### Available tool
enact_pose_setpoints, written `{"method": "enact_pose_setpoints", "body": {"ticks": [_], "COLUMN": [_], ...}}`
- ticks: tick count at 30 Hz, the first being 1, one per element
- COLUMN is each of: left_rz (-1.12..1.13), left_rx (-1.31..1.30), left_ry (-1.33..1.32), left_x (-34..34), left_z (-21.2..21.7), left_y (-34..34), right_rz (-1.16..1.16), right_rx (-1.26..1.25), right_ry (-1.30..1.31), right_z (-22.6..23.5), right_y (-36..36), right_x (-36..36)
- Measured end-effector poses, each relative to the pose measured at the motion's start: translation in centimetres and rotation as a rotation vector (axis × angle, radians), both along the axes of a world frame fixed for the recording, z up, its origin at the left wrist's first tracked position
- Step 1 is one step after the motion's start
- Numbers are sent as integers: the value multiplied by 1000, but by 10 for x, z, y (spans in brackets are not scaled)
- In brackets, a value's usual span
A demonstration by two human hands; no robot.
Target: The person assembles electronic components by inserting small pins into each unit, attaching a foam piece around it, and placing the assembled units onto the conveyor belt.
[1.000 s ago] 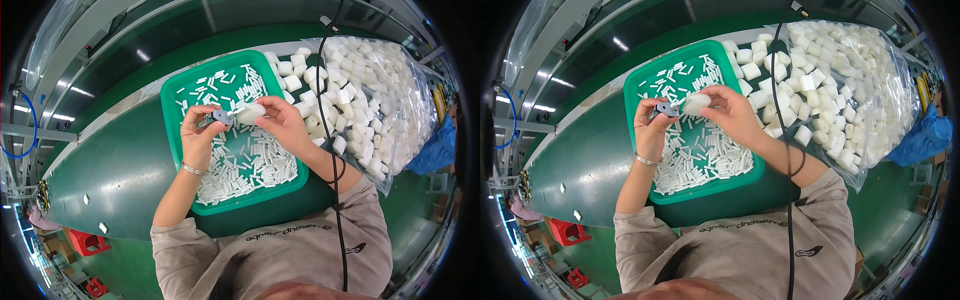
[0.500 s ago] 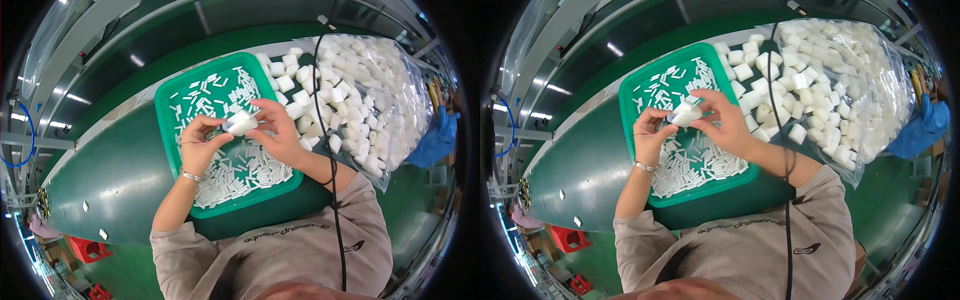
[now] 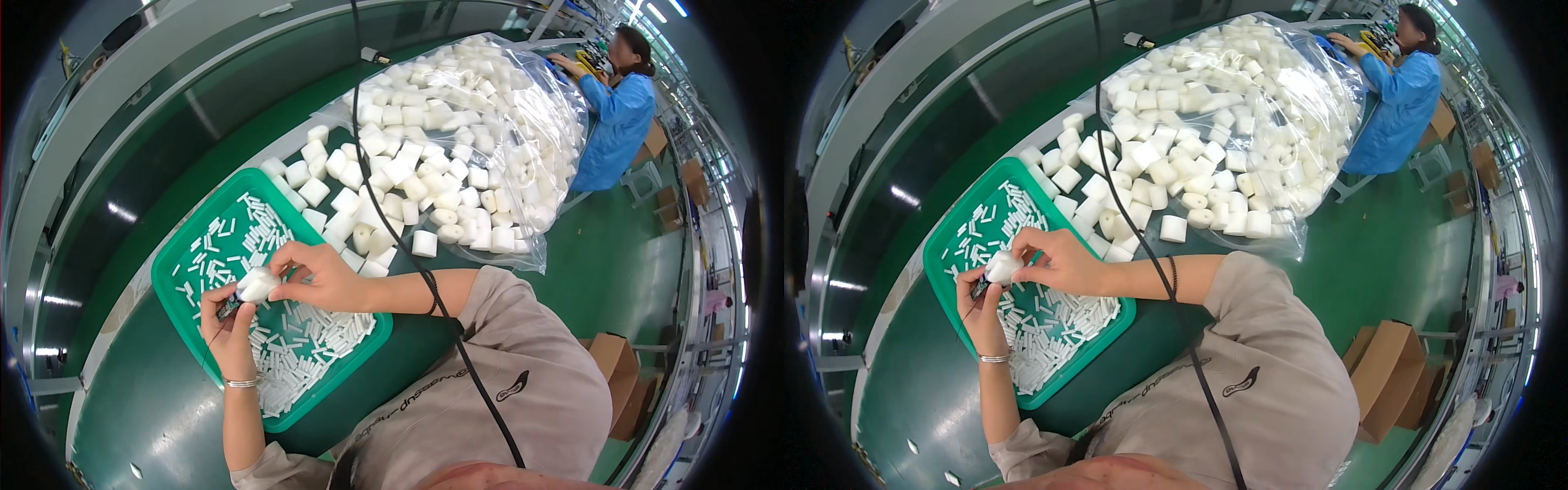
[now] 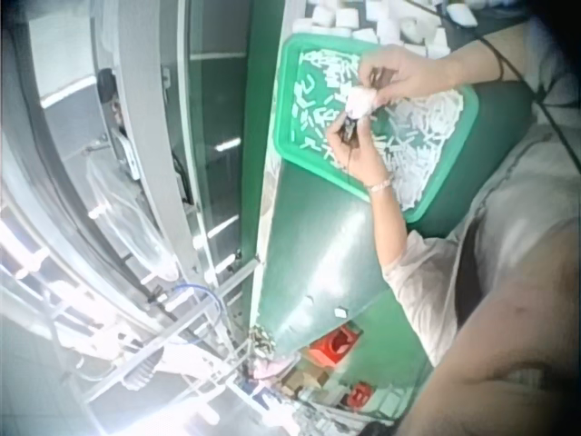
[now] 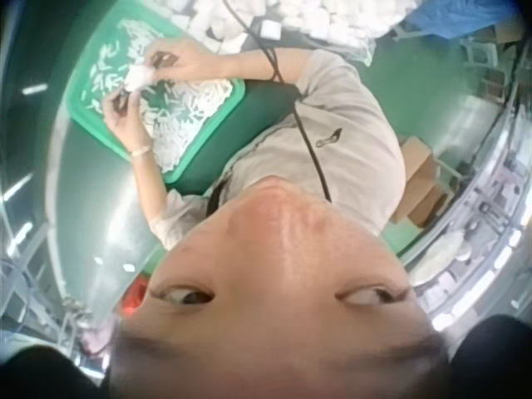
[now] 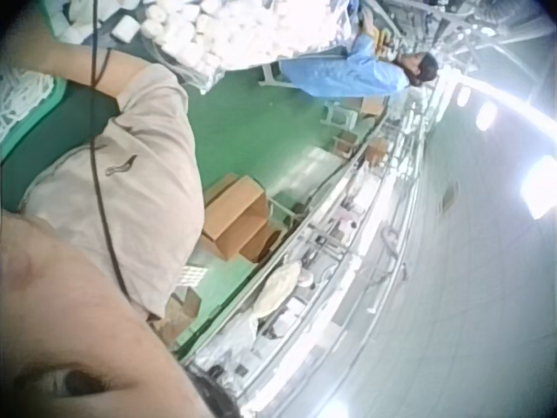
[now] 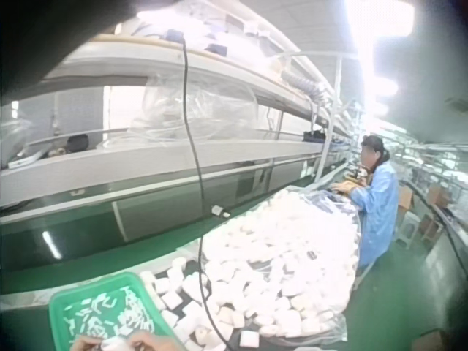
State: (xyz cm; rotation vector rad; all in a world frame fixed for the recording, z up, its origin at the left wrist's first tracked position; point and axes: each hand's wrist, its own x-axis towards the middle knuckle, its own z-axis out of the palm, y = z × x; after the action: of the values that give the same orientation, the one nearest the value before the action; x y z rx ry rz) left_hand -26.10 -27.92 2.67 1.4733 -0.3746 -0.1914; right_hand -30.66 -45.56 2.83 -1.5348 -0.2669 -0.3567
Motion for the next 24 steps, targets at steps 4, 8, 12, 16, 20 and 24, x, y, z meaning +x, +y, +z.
{"method": "enact_pose_setpoints", "body": {"ticks": [4,8,12,16,20,24], "left_rz": [-33,-79,-40,-26,-55,-32], "left_rx": [-24,-45,28,49,54,22], "left_ry": [-5,-21,-15,28,-69,-58], "left_x": [-9,-9,-9,-10,-12,-15], "left_z": [11,14,12,16,17,15], "left_y": [-5,-7,-4,-4,-4,-5], "right_rz": [20,65,40,43,66,66], "right_rx": [44,76,77,96,32,59], "right_ry": [54,87,51,54,91,96], "right_z": [-2,-3,-2,1,6,6], "right_y": [0,0,0,1,-2,-2], "right_x": [-2,0,-1,-1,-5,-6]}}
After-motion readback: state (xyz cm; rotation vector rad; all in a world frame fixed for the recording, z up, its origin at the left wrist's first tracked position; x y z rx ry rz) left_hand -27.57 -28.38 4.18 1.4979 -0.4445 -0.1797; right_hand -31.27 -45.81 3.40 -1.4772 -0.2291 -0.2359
